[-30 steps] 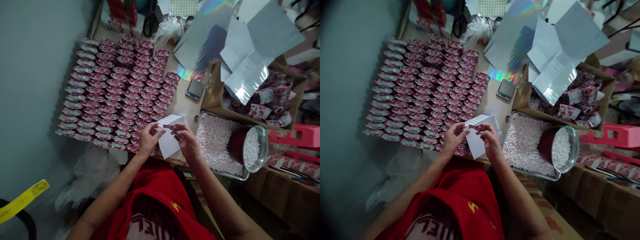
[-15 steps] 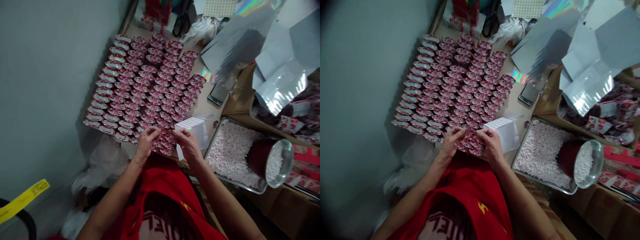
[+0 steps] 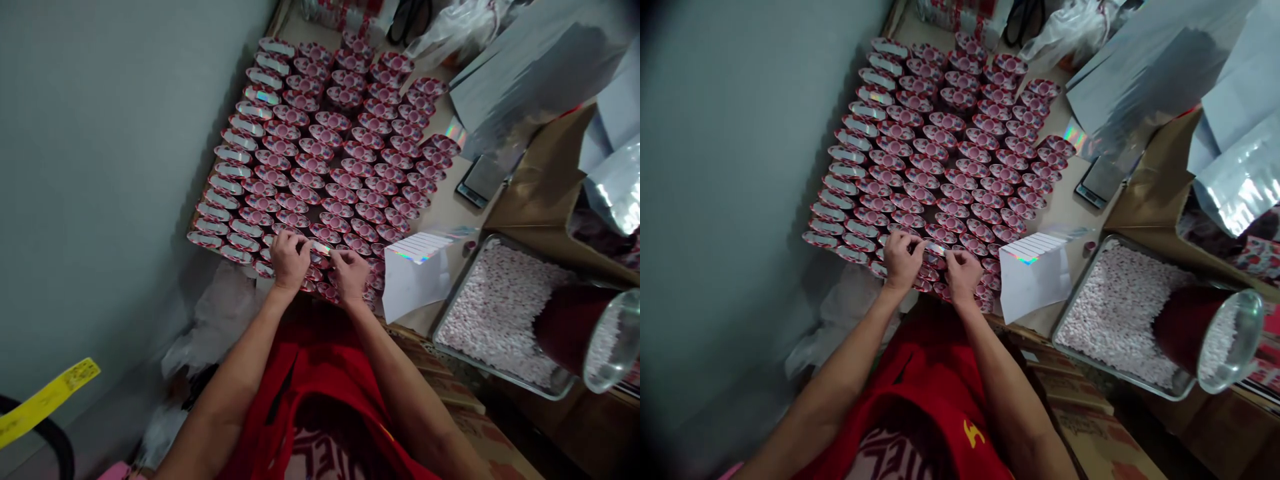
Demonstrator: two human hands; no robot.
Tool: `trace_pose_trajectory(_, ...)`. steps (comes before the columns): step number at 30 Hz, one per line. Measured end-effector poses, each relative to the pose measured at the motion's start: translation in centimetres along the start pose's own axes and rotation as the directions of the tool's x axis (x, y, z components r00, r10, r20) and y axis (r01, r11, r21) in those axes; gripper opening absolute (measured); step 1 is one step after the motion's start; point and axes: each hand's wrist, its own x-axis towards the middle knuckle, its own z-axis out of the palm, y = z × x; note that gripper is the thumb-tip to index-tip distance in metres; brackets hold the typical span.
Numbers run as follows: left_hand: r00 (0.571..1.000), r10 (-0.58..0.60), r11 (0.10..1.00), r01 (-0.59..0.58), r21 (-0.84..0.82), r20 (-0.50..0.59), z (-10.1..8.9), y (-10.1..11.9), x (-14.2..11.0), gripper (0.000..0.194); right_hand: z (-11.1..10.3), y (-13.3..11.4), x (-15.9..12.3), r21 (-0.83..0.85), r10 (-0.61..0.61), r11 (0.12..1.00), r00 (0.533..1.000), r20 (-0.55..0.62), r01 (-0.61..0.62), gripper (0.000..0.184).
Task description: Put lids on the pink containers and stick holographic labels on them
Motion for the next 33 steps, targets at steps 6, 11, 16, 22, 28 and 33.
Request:
trace_pose_trajectory(6,0.998,-0.009,1.0,0.009,-0.012,0.063,0.5,-0.5,0.1,0.013,0.3,0.5,0.1,-0.033,-0.026,0.999,0.999,-0.019,0.025,0.03)
trace_pose_trajectory(11,0.997,-0.003,1.0,0.002,0.012,0.077,0.5,-0.7,0.1,0.012,0.7,0.6,0.2,-0.044,-0.007,0.999,1.0,-0.028,0.005,0.03)
trace_pose_trajectory(16,0.997,0.003,0.999,-0.006,0.039,0.08,0.8,-0.9,0.0,0.014,0.9,0.8,0.4,-0.146,-0.02,0.989,0.999,-0.039,0.014,0.03)
trace_pose_trajectory(22,0.999,-0.051,0.996,0.05,0.073,0.009,0.6,-0.7,0.6,0.022,1.2,0.0,2.1,-0.303,0.067,0.948,0.99,-0.123,-0.102,0.039)
trace_pose_trajectory(28,0.989,0.09,0.989,-0.103,0.11,0.117,0.1,4.6,2.8,0.025,-3.5,-0.9,-1.3,-0.18,0.051,0.983,0.995,0.086,-0.034,0.04)
trace_pose_trajectory(33,0.898,0.296,0.951,-0.245,-0.189,0.326,5.0,13.9,3.7,0.013,-14.1,-0.5,0.7,0.302,0.284,0.929,0.937,-0.206,-0.215,0.06)
